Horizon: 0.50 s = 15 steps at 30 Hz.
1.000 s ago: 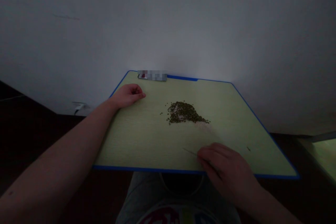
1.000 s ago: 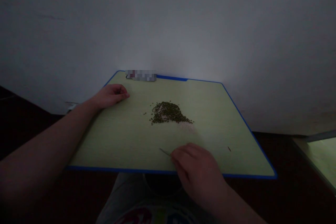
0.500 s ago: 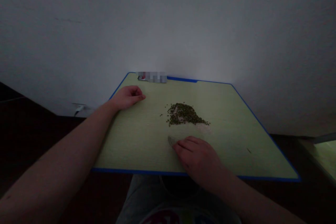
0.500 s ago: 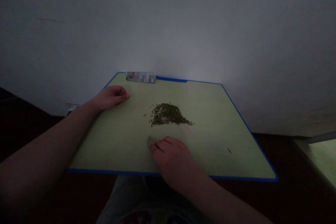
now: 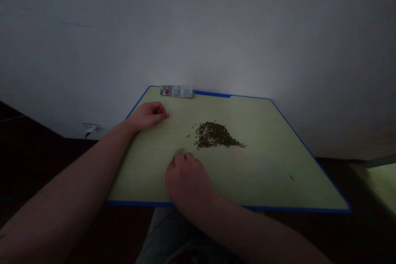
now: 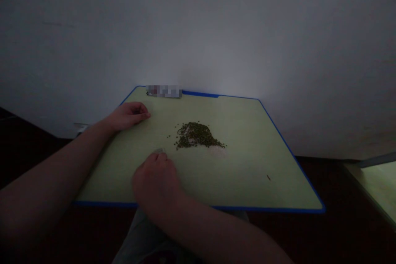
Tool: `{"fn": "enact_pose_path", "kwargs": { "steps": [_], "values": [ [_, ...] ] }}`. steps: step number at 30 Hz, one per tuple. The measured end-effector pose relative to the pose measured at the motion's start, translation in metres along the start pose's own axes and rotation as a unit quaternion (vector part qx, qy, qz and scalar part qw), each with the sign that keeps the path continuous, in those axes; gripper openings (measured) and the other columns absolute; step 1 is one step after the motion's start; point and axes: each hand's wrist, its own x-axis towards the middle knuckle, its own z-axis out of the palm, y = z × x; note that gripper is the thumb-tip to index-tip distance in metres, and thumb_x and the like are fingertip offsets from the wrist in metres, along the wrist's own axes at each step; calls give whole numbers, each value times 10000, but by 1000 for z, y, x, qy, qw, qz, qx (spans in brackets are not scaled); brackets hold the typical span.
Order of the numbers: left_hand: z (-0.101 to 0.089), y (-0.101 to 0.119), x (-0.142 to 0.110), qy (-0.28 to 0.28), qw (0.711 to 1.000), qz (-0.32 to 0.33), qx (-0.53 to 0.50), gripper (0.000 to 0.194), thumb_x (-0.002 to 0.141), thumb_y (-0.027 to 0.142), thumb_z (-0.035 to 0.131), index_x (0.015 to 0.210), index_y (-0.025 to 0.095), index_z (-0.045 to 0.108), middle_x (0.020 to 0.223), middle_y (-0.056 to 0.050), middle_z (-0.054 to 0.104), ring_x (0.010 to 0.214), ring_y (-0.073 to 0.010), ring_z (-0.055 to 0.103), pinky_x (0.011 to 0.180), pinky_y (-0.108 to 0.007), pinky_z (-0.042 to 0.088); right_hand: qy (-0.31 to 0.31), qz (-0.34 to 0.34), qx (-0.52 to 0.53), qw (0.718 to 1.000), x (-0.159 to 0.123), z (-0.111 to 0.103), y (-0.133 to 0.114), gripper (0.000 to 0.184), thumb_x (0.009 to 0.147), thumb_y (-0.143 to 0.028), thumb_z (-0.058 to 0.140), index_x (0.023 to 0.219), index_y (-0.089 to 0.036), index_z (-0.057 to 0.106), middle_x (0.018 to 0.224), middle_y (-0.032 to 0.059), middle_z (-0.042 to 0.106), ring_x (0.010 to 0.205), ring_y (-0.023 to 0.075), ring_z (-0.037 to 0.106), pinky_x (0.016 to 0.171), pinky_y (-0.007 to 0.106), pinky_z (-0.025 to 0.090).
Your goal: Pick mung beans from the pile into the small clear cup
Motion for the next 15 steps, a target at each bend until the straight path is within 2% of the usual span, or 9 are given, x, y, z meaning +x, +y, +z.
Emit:
{"fn": "enact_pose_path", "kwargs": {
  "steps": [7,15],
  "values": [
    [-1,2,-1,-9,1000,-1,2,260,686,415,671,700,181,560,570,36,490,521,-95,419,508,-243,334,-10,55,-9,998,-4,0,12,224,863,-38,463,917,-82,676,903,172,629,821,259,595,581,343,529],
    [-1,-5,2,-8,1000,7,6,265,699,425,668,708,181,567,614,22,515,553,-102,452,522,-242,352,-9,44,-30,999,-34,2,26,216,837,-18,518,972,-82,674,927,170,642,816,260,589,618,366,535]
  ]
}}
